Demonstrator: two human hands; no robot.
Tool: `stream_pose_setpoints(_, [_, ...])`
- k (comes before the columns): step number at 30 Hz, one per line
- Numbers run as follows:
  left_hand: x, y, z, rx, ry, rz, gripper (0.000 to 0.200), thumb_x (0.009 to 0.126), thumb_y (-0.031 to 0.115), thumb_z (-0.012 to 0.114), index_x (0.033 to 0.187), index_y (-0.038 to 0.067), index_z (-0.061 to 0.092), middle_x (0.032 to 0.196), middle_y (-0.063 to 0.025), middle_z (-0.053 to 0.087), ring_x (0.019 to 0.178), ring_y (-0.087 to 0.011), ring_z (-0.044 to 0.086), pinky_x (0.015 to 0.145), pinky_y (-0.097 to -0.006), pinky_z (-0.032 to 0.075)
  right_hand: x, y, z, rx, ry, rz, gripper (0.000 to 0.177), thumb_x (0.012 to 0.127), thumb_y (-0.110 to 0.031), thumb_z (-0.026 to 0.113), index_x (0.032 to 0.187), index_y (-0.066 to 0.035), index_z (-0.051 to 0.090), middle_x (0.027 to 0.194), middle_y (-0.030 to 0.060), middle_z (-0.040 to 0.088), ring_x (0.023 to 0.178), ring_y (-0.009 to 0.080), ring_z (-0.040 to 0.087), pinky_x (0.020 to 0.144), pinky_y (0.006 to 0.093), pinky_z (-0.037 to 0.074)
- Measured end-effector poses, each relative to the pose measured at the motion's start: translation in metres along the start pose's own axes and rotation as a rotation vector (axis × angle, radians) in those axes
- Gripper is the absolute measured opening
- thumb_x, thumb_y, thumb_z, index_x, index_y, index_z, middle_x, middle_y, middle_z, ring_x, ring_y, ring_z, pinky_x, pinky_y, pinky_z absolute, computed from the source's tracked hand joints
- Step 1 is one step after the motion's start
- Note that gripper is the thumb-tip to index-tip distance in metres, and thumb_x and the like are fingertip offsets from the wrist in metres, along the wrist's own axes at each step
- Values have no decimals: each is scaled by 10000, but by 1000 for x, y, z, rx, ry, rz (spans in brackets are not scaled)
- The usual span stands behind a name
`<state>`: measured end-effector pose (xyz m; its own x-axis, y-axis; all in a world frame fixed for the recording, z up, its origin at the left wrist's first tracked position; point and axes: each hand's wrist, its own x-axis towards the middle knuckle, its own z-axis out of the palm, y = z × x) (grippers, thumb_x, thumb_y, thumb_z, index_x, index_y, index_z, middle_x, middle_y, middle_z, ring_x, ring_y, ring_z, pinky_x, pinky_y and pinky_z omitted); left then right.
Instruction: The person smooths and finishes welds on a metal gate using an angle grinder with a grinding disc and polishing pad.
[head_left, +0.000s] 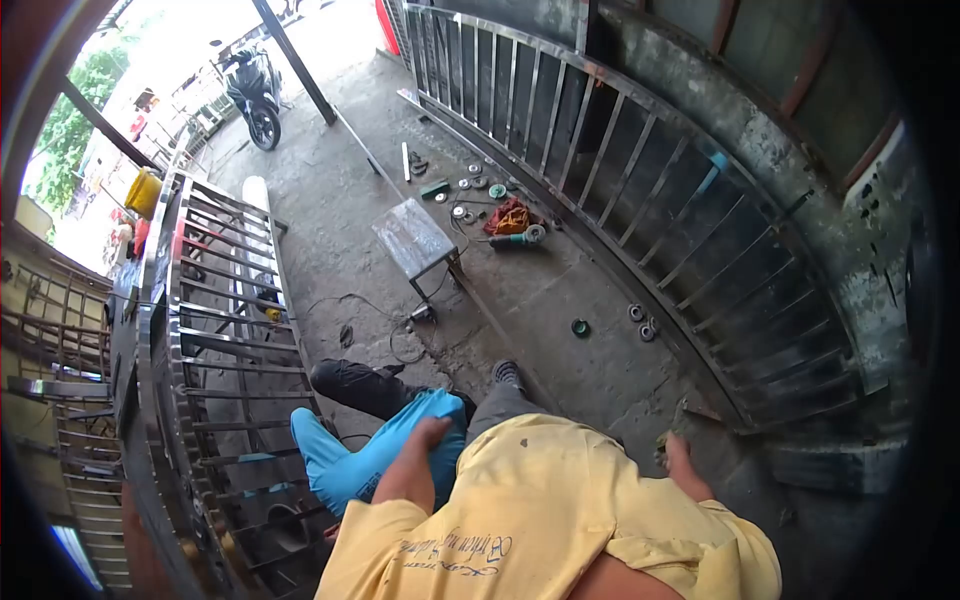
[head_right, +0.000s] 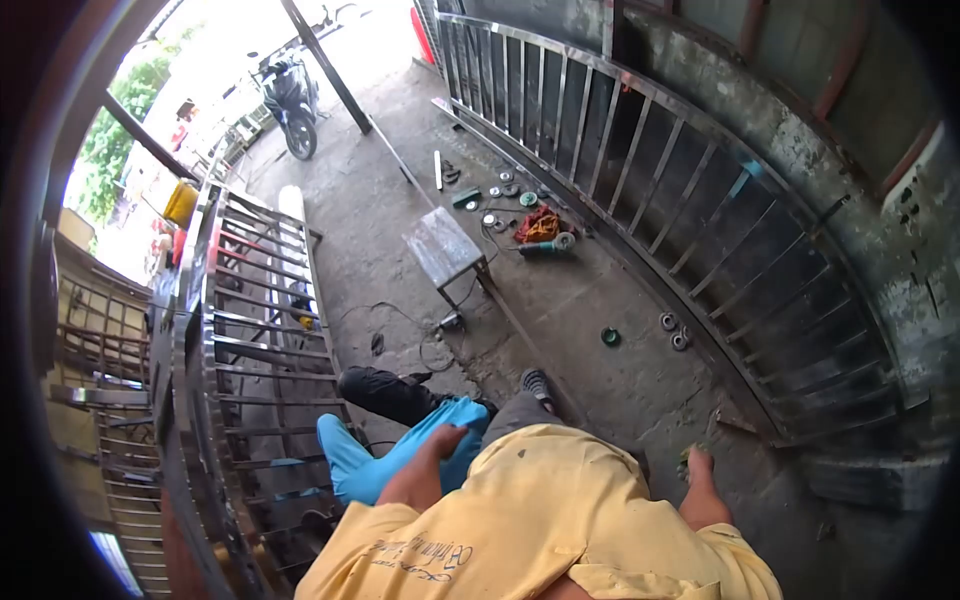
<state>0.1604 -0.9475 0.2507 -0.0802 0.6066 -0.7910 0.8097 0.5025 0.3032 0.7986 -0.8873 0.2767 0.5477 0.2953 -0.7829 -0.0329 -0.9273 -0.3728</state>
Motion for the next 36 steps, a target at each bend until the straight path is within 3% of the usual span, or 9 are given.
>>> stream_pose_setpoints(4, [54,91,-197,-494,232,-84,431,881,365,592,1073,-18,635,835,-179,657,801,-258,628,727,-434,496,11,12,16,108,-84,42,482,973,-381,530,1246,14,575,1063,195,662,896,341,670,715,498,530])
stream_pose_setpoints(8, [110,154,-334,-407,316,180,414,883,371,609,1072,7,664,874,-149,687,799,-249,655,715,-398,510,68,-8,42,-159,37,-155,569,976,-417,521,1273,66,566,1148,246,659,1025,344,667,846,448,515])
stream_pose_setpoints(10, [140,171,-365,-376,287,183,415,884,374,610,1073,8,663,867,-142,686,796,-245,658,716,-396,511,61,-59,68,-449,181,-295,569,979,-423,515,1300,45,560,1150,251,664,1035,353,662,884,429,503])
stream_pose_setpoints(16, [241,234,-448,-91,145,158,399,875,428,597,1053,79,676,878,-134,693,840,-251,671,772,-402,507,82,-300,206,2,-33,58,452,991,-404,527,1326,-107,587,825,109,648,583,206,645,468,369,481])
stream_pose_setpoints(21, [282,298,-543,73,-31,10,408,858,380,577,1044,31,675,862,-181,694,837,-290,673,766,-419,507,80,-483,318,-11,-185,-321,395,991,-352,544,1211,-35,627,734,77,650,502,164,613,449,337,476])
stream_pose_setpoints(24, [312,327,-608,72,117,245,408,864,344,579,1037,-15,666,937,-206,697,904,-293,675,823,-406,512,30,-593,346,-55,-340,-400,433,976,-354,570,1199,14,622,759,79,674,553,142,648,517,306,487])
stream_pose_setpoints(27, [338,370,-660,-52,218,262,372,875,302,594,1047,-19,666,988,-206,694,958,-298,670,865,-397,508,2,-649,371,-173,-343,-626,474,965,-396,581,1150,35,650,819,137,704,645,196,687,614,345,505])
stream_pose_setpoints(31, [377,424,-707,-187,241,557,325,926,288,630,1079,3,651,1012,-171,685,953,-273,651,839,-382,507,16,-664,401,-196,-310,-534,426,951,-375,579,994,36,684,702,140,674,631,246,676,654,374,518])
stream_pose_setpoints(36, [469,474,-725,265,60,744,284,923,241,639,1070,-2,643,1036,-175,671,991,-286,651,850,-386,505,62,-659,435,-101,-172,-646,416,926,-361,593,1000,35,695,745,168,686,701,263,694,694,399,509])
